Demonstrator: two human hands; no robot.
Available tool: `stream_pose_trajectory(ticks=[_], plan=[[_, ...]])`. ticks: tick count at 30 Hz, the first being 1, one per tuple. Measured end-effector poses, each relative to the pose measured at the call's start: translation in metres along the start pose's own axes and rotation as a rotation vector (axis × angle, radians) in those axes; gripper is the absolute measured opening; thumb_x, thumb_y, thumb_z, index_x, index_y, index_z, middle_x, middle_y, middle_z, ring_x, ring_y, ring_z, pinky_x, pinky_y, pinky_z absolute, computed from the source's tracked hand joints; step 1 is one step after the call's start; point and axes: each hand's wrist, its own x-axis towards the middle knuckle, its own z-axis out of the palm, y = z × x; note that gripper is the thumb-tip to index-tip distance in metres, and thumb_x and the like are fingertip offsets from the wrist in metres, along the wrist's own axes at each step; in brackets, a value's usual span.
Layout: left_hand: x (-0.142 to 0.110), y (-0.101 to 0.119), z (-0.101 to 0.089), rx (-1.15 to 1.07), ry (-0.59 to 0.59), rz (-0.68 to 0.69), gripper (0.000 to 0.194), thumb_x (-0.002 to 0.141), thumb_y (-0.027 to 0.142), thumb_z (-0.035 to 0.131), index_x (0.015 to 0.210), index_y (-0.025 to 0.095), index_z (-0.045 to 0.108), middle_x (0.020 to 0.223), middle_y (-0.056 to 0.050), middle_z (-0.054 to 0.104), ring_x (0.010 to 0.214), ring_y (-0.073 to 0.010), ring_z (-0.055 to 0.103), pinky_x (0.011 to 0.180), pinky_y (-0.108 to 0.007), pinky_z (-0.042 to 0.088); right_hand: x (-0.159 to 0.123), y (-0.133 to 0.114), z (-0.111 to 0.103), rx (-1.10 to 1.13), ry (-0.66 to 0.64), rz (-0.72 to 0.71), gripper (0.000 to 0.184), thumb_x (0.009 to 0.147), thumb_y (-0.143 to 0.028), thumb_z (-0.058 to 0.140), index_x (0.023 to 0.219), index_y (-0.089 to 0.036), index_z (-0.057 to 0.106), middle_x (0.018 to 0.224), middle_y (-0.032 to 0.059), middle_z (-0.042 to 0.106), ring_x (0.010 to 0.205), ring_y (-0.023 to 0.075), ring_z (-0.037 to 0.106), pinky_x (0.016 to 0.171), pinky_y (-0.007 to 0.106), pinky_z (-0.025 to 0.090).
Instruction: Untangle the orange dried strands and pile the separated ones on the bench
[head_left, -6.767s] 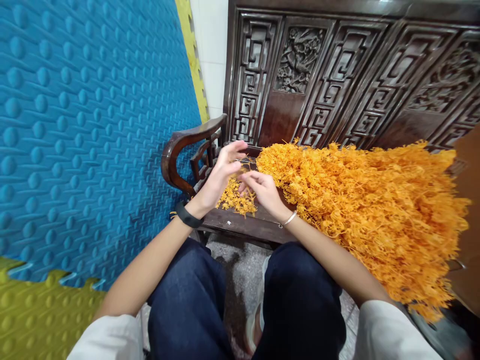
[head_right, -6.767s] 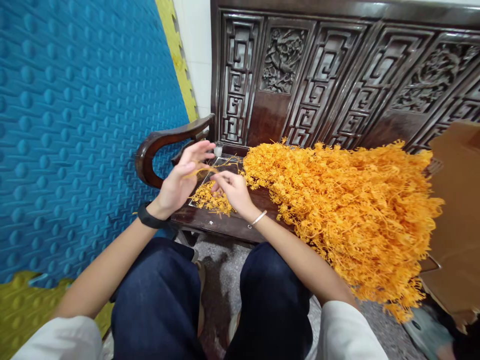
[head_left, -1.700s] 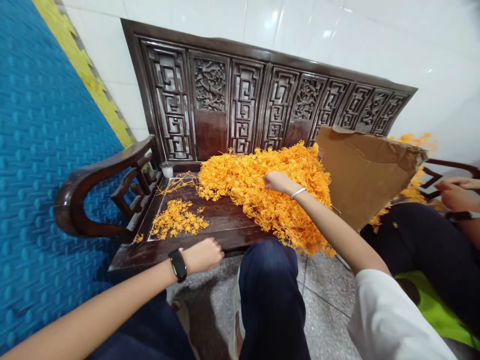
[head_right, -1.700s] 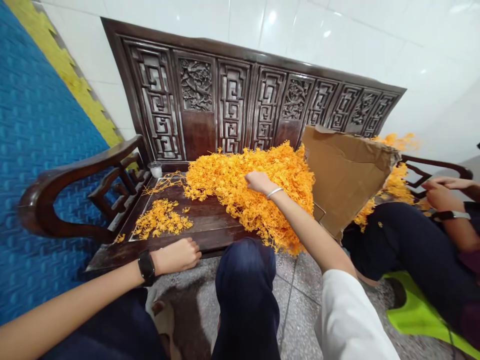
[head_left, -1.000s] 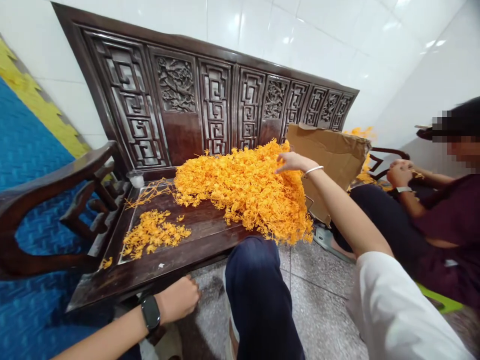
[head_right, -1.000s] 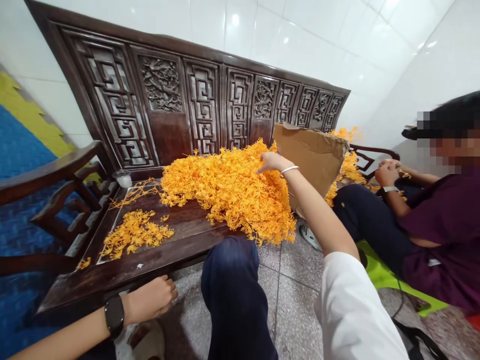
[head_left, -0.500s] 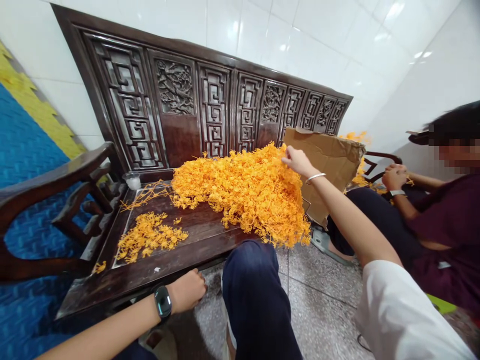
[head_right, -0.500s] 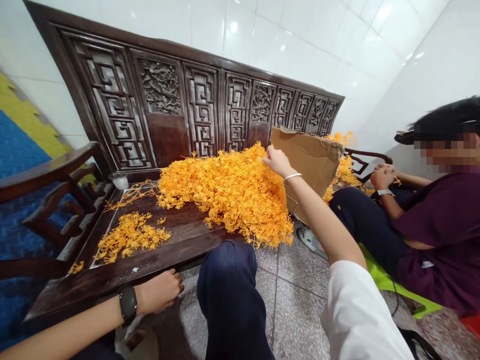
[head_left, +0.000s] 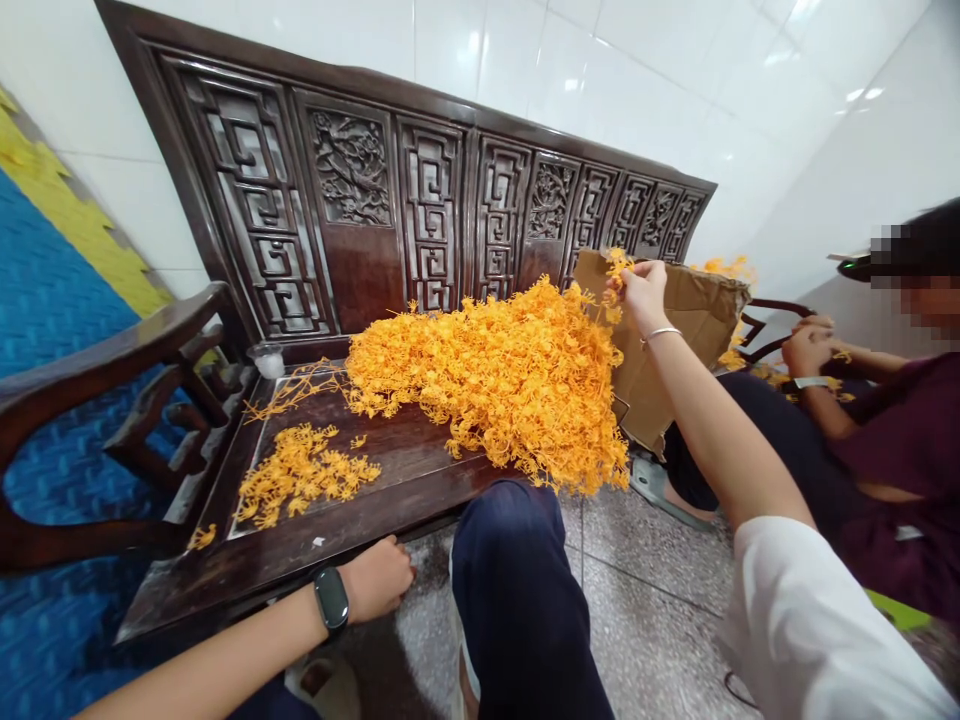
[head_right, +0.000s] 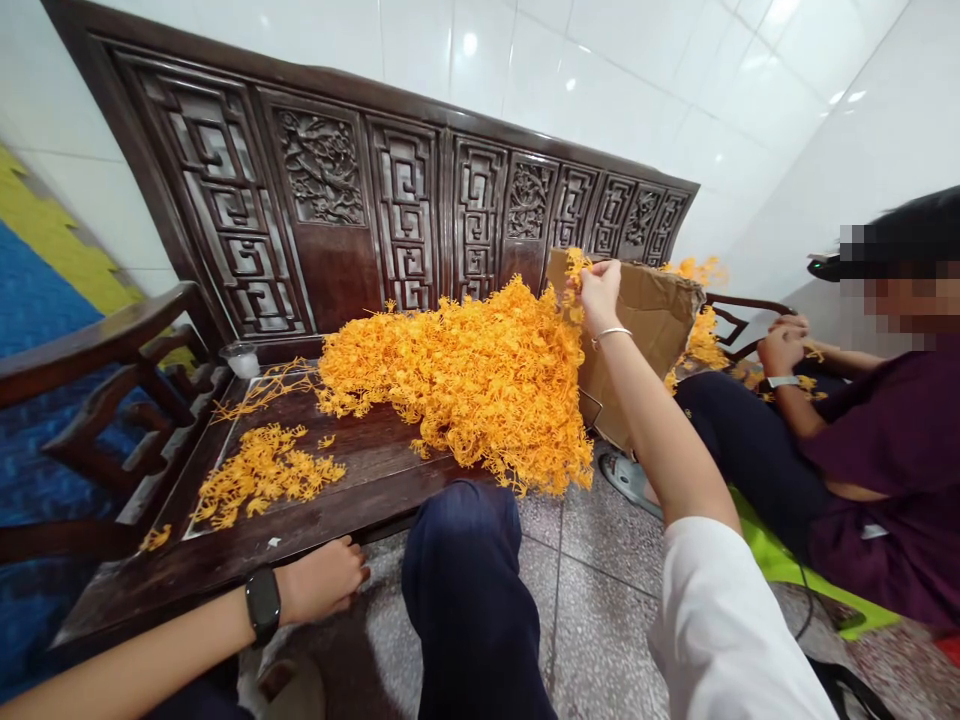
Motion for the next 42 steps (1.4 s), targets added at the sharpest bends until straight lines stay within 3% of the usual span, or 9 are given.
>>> stream_pose_trajectory(ticks=[6,12,17,20,24,29,32,38,42], plan=[[0.003,0.002,-0.011,-0.014,-0.093,-0.005,0.021,0.080,0.025,0.061,0.087,0.008,0.072,0.083,-0.017,0.072,0.081,-0.0271,0.069,0.075,-0.036,0.049,0.004,-0.014,-0.003,0.004,0.010,-0.053,0.016,0.080,-0.011,0.049,0.089,-0.022,0.040,0.072,-0.0012,0.054,0.059,0.0141,0.062,0.054,0.029,0.051],[0.005,0.002,-0.002,-0.025,-0.062,-0.009,0.020,0.079,0.026,0.064,0.083,0.009,0.073,0.079,-0.017,0.072,0.078,-0.0262,0.070,0.070,-0.034,0.047,-0.027,-0.033,-0.002,-0.570,-0.831,-0.039,0.014,0.069,-0.022,0.071,0.076,-0.015,0.060,0.069,0.0050,0.064,0.054,0.0143,0.059,0.056,0.032,0.050],[0.007,0.000,0.009,-0.019,-0.015,-0.025,0.018,0.076,0.026,0.065,0.077,0.010,0.073,0.076,-0.016,0.072,0.073,-0.0249,0.069,0.066,-0.033,0.045,-0.070,-0.023,0.053,-0.712,-0.751,-0.485,0.013,0.079,-0.027,0.060,0.076,-0.015,0.064,0.079,0.0072,0.068,0.074,0.0190,0.064,0.076,0.036,0.050],[0.009,0.001,0.008,-0.025,0.001,-0.033,0.015,0.077,0.023,0.065,0.076,0.011,0.073,0.075,-0.015,0.072,0.073,-0.0233,0.068,0.067,-0.032,0.044,-0.102,-0.001,0.108,-0.689,-0.978,-0.478,0.023,0.080,-0.023,0.060,0.100,-0.013,0.064,0.097,0.0117,0.069,0.087,0.0224,0.065,0.081,0.037,0.050],[0.006,0.005,-0.001,-0.039,0.020,-0.059,0.014,0.078,0.023,0.063,0.078,0.012,0.072,0.076,-0.014,0.072,0.074,-0.0216,0.067,0.067,-0.031,0.042,-0.134,0.033,0.172,-0.671,-0.928,-0.461,0.054,0.068,-0.017,0.073,0.120,-0.019,0.057,0.127,0.0155,0.055,0.107,0.0280,0.060,0.091,0.039,0.047],[-0.002,0.006,-0.012,-0.089,-0.010,-0.077,0.017,0.080,0.027,0.062,0.082,0.013,0.072,0.080,-0.014,0.072,0.078,-0.0222,0.068,0.068,-0.031,0.042,-0.132,0.056,0.205,-0.528,-0.705,-0.380,0.010,0.072,-0.009,0.063,0.080,-0.013,0.068,0.093,0.0124,0.067,0.091,0.0255,0.065,0.086,0.036,0.049],[-0.003,0.004,-0.014,-0.092,-0.027,-0.104,0.016,0.080,0.024,0.063,0.082,0.012,0.072,0.080,-0.015,0.072,0.078,-0.0228,0.068,0.068,-0.032,0.042,-0.110,0.051,0.205,-0.454,-0.525,-0.356,0.018,0.083,-0.015,0.046,0.090,-0.011,0.062,0.091,0.0124,0.067,0.084,0.0228,0.066,0.077,0.036,0.051],[0.003,0.002,-0.013,-0.094,-0.012,-0.090,0.013,0.079,0.022,0.063,0.083,0.014,0.072,0.079,-0.014,0.072,0.077,-0.0224,0.067,0.067,-0.032,0.041,-0.047,-0.025,0.194,0.025,-0.156,-0.467,0.008,0.086,-0.018,0.043,0.082,-0.021,0.049,0.076,0.0038,0.060,0.076,0.0176,0.064,0.064,0.030,0.053],[0.009,0.000,-0.012,-0.090,0.004,-0.076,0.011,0.077,0.019,0.064,0.082,0.013,0.073,0.080,-0.014,0.072,0.078,-0.0241,0.068,0.065,-0.032,0.041,-0.035,-0.113,0.185,0.093,-0.170,-0.511,0.017,0.085,-0.008,0.048,0.080,-0.022,0.040,0.076,0.0014,0.057,0.067,0.0111,0.058,0.066,0.028,0.052]])
